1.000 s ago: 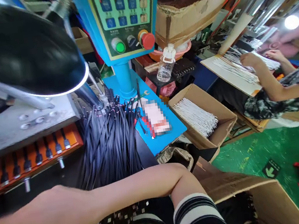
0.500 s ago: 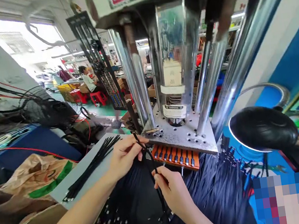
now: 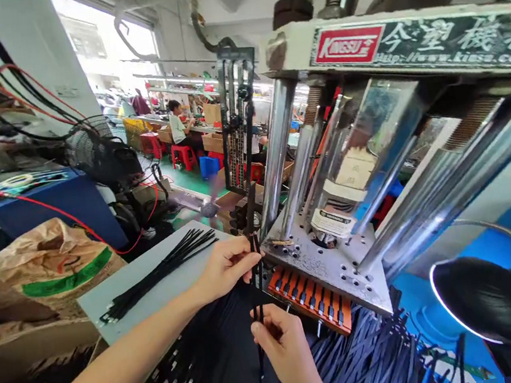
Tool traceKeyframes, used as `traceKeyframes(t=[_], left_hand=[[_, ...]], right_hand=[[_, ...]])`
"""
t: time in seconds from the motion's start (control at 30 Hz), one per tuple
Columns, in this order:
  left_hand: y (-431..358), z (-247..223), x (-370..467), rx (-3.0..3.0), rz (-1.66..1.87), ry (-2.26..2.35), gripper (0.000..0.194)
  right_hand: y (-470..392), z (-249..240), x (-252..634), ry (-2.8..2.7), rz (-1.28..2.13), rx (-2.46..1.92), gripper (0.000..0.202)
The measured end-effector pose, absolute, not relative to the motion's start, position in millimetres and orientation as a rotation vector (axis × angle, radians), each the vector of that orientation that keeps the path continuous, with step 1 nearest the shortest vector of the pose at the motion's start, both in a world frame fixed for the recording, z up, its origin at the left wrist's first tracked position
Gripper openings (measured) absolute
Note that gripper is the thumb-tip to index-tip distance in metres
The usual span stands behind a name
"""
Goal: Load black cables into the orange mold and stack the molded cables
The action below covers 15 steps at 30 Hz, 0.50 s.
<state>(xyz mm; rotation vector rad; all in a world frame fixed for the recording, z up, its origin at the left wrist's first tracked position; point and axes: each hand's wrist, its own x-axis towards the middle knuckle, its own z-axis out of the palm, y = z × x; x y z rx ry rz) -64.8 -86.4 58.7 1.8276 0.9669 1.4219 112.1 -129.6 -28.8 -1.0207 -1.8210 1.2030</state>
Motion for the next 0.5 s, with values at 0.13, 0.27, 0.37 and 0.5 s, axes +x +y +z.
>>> traceKeyframes(t=[0.13,0.27,0.37,0.5], left_hand=[[-65,26,-91,1.515,1.484,1.239,0.039],[-43,-30,-123,1.307,1.366,1.552,0.041],[-35,-65,-141,1.315,1.252,1.749,0.038],[-31,-84,-156,1.458,1.139,1.991,0.03]], right_hand=[[-129,-46,111,-2.053,1.315,-1.087,0.02],[-128,-69,120,-2.371,1.196,-1.244,0.015],[-132,-86,135,-2.539,0.866,-1.33,0.011],[-143,-98,162,-2.603,0.686,-1.32,0.013]])
